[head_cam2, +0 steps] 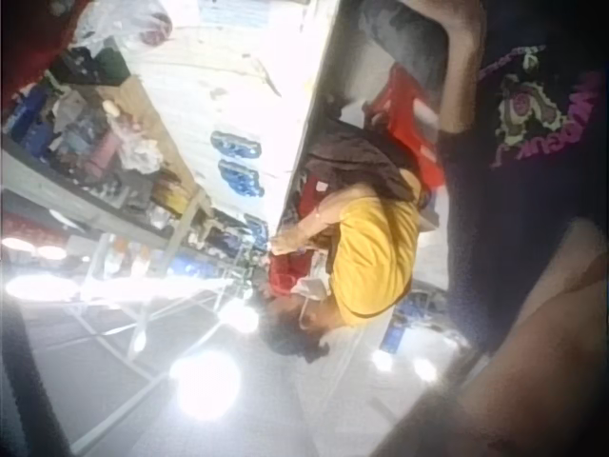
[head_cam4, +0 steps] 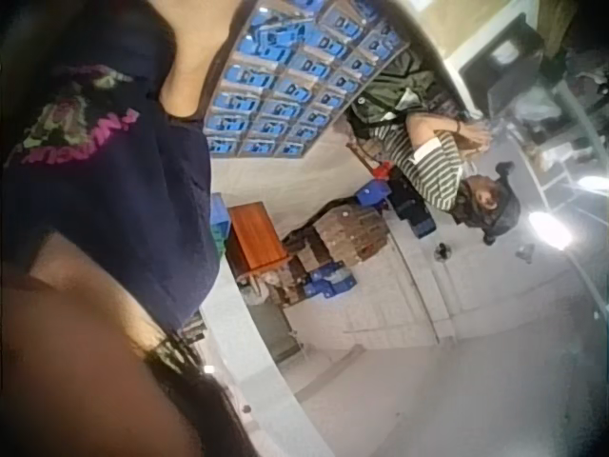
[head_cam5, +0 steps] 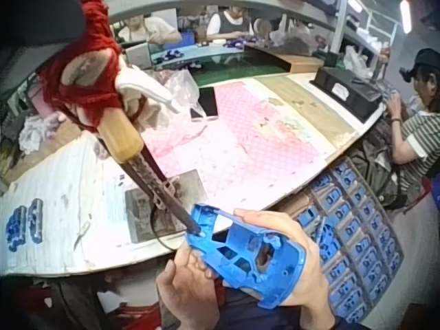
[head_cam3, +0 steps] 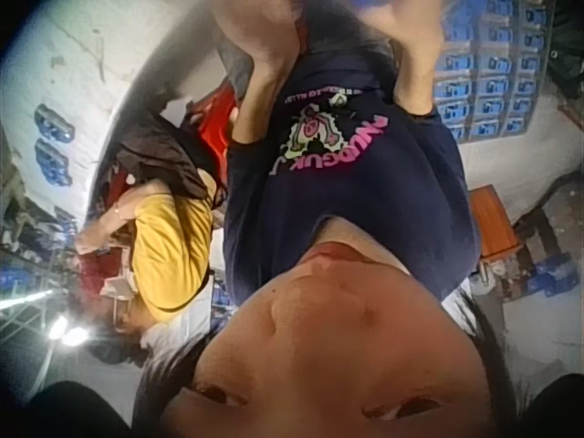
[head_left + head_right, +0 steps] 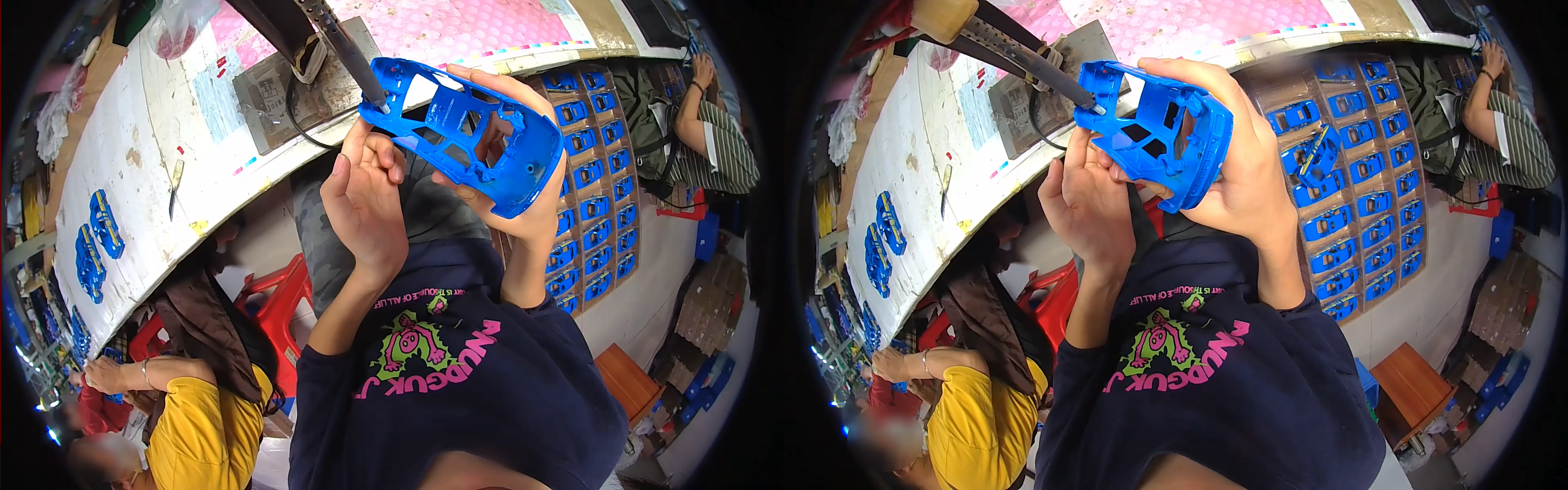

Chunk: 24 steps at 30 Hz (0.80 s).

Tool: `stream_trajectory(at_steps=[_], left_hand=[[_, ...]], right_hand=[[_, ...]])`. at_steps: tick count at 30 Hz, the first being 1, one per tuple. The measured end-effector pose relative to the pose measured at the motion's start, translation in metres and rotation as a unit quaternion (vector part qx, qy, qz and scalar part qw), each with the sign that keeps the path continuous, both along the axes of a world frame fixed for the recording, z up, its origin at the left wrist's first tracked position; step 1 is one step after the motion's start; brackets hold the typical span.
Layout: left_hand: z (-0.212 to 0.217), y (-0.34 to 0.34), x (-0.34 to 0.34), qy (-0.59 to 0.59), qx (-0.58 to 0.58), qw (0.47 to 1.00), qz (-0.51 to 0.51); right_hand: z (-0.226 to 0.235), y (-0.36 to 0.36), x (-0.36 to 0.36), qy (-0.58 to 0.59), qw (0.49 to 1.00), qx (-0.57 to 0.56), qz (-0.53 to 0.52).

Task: The person assembles blue plastic toy car bodies by inserting small red pieces into the chassis using a soldering iron to melt them into place. The person repeatedly picks up a car body, inserts the red pieces, and uses the soldering iron to secure them before placing the finished unit on the table.

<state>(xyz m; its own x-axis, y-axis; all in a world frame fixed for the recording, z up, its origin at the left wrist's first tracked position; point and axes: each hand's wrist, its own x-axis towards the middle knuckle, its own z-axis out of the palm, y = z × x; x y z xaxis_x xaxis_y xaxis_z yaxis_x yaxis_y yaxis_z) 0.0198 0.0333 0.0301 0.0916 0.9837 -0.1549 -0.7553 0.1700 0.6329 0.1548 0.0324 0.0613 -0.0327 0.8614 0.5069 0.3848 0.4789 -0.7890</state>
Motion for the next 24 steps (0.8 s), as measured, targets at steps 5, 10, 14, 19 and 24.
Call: stream_trajectory(at_steps=[5,10,14,19,24], left_hand=[[0.0004,-0.0012,0.0001,-0.005,-0.007,1.0,-0.001],[0.002,-0.0025,-0.0004,-0.001,-0.011,1.0,0.004],[0.0028,-0.0027,0.0006,-0.009,-0.017,1.0,0.006],[0.0022,-0.0021,-0.0001,0.0,-0.01,1.0,0.001],[0.0009,-0.0011,-0.0002,0.013,-0.004,1.0,-0.001]], right_hand=[[0.0013,-0.0003,0.0006,-0.011,1.0,-0.001,-0.007],[0.0011,-0.0016,-0.0006,-0.009,1.0,-0.004,-0.011],[0.0017,-0.002,0.0002,-0.012,1.0,-0.005,-0.005],[0.0016,-0.0002,0.0026,-0.027,1.0,0.011,0.006],[0.0017,-0.0011,0.0022,-0.016,1.0,-0.002,0.012]])
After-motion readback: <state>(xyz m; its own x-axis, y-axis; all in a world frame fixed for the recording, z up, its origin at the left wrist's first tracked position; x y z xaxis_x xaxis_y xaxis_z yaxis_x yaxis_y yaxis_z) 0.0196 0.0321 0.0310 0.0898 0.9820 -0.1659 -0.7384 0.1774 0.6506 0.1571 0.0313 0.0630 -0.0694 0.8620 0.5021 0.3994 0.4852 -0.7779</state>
